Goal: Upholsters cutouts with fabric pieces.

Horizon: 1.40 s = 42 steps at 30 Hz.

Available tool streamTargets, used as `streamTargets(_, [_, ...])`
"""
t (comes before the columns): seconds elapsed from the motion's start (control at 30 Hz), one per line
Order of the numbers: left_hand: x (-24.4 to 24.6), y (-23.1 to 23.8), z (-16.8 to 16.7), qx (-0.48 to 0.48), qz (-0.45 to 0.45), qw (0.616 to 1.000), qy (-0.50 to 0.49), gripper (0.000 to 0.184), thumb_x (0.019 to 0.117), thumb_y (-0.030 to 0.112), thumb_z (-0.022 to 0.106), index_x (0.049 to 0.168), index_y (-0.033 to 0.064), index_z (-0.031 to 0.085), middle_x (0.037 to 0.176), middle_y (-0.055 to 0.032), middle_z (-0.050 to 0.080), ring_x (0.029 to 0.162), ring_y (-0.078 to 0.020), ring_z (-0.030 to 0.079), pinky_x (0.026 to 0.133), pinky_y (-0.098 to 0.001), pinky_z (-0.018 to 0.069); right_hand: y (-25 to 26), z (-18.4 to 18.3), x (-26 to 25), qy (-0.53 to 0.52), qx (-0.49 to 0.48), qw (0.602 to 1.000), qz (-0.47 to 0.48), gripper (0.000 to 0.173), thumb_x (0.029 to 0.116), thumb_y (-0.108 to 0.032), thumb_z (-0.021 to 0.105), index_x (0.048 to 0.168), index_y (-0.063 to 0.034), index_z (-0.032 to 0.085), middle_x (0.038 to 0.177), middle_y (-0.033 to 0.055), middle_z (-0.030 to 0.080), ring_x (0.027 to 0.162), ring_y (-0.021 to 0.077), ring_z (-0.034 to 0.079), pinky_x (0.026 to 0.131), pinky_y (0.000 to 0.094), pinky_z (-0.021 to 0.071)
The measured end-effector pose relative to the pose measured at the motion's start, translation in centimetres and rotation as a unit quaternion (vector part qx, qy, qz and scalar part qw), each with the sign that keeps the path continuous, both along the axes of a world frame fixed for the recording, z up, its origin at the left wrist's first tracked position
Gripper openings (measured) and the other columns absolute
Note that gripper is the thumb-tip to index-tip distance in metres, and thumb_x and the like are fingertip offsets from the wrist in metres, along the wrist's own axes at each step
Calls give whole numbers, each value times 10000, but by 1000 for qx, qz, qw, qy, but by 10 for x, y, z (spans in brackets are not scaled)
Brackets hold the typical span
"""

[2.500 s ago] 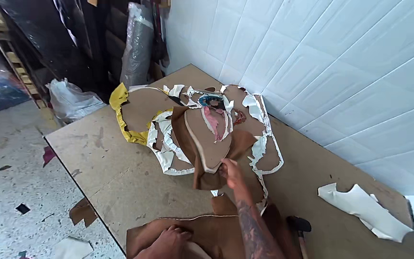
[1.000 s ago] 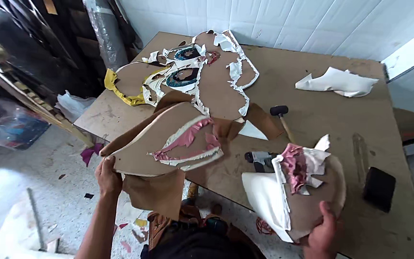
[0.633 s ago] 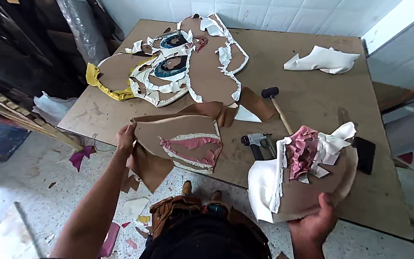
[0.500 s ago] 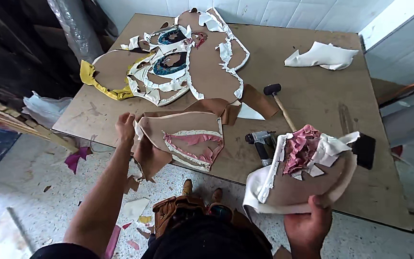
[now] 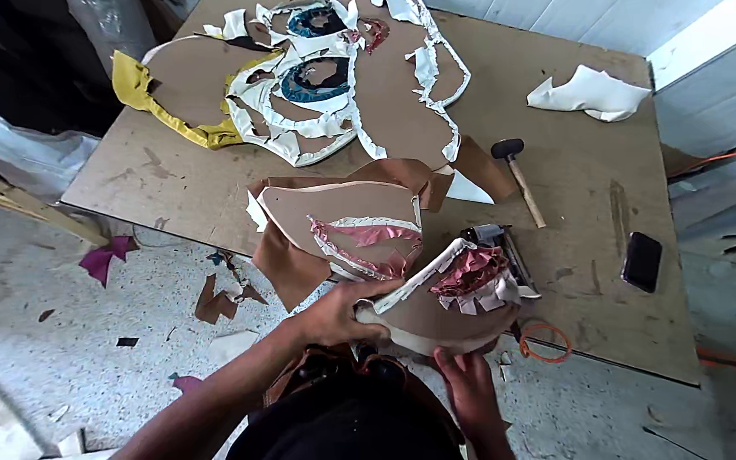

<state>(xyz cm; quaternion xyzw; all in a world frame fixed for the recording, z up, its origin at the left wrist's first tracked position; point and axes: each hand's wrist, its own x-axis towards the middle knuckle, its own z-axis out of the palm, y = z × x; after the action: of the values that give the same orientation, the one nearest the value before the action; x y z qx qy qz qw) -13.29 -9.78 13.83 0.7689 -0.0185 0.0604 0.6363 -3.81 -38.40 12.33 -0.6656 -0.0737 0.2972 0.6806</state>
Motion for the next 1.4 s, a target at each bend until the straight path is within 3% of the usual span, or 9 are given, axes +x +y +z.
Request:
streamTargets(0.1, [-21, 8, -2, -17, 8, 1000, 8, 652, 856, 177, 852, 1450, 130, 588, 1356, 21, 671, 1211, -90, 646, 1061, -339, 564, -42, 37, 34, -93, -132, 974, 159, 306, 1047, -325, 582, 1071, -38, 684, 870, 100, 765, 714, 266, 749, 614, 449, 653])
streamTargets(0.2, [-38, -1, -4, -33, -2, 999, 23, 546, 867, 154, 840, 1377, 104, 654, 1280, 3, 712, 1143, -94, 681, 1021, -342, 587, -72, 61, 83, -187, -114, 974, 65, 367, 1098, -370, 454, 1090, -73, 670, 870, 88, 734, 735, 248, 719, 647, 439, 627])
streamTargets(0.3, [-40, -22, -16, -62, -16, 998, 16, 483, 886, 166, 823, 1338, 75, 680, 1211, -38, 737, 1083, -114, 704, 982, -349, 600, -57, 39, 112, -186, -141, 964, 129, 757, 946, -669, 571, 1462, -119, 503, 1357, 91, 651, 1222, 277, 640, 977, 495, 572])
streamTargets(0.57, [-44, -34, -32, -8, 101, 993, 64, 347, 880, 332, 825, 1132, 100, 768, 1036, 5, 763, 940, -99, 720, 871, -348, 630, -37, -11, 103, -143, -125, 977, 96, 468, 886, -459, 764, 1175, -93, 712, 979, 93, 734, 813, 231, 721, 697, 396, 638])
streamTargets(0.67, [-51, -12, -56, 66, 223, 970, 74, 615, 940, 664, 583, 1217, 134, 729, 1231, -20, 711, 1178, -171, 647, 1049, -460, 534, -45, -15, 110, -157, -123, 975, 97, 425, 907, -442, 742, 1168, -107, 726, 968, 75, 741, 821, 207, 721, 710, 374, 636])
streamTargets(0.77, [-45, 17, -88, 344, 351, 862, 126, 743, 783, 614, 807, 1411, 274, 602, 1458, -33, 536, 1410, -247, 436, 1186, -569, 348, -49, -20, 123, -161, -124, 971, 127, 416, 914, -465, 729, 1170, -137, 729, 962, 59, 738, 813, 205, 713, 705, 372, 630])
streamTargets(0.83, [-41, 31, -114, 452, 300, 823, 168, 786, 795, 515, 819, 1496, 349, 504, 1604, -7, 404, 1533, -247, 272, 1243, -571, 244, -46, -21, 124, -177, -130, 964, 153, 427, 907, -496, 725, 1162, -153, 730, 951, 40, 741, 805, 191, 715, 696, 367, 630])
streamTargets(1.0, [-51, 85, -127, 325, 282, 899, 83, 225, 981, 113, 643, 1128, 211, 782, 1290, 78, 707, 1332, -91, 569, 1163, -385, 471, -31, -15, 119, -219, -144, 949, 177, 442, 890, -549, 721, 1146, -189, 733, 963, -19, 745, 817, 137, 722, 700, 341, 641])
streamTargets(1.4, [-80, 123, -132, 313, 15, 944, 103, 193, 1024, 167, 582, 1033, 127, 771, 1608, 75, 433, 1567, -155, 207, 1291, -418, 221, -1, -29, 98, -196, -173, 955, 137, 457, 891, -556, 722, 1133, -170, 742, 916, 11, 736, 767, 161, 709, 661, 356, 627])
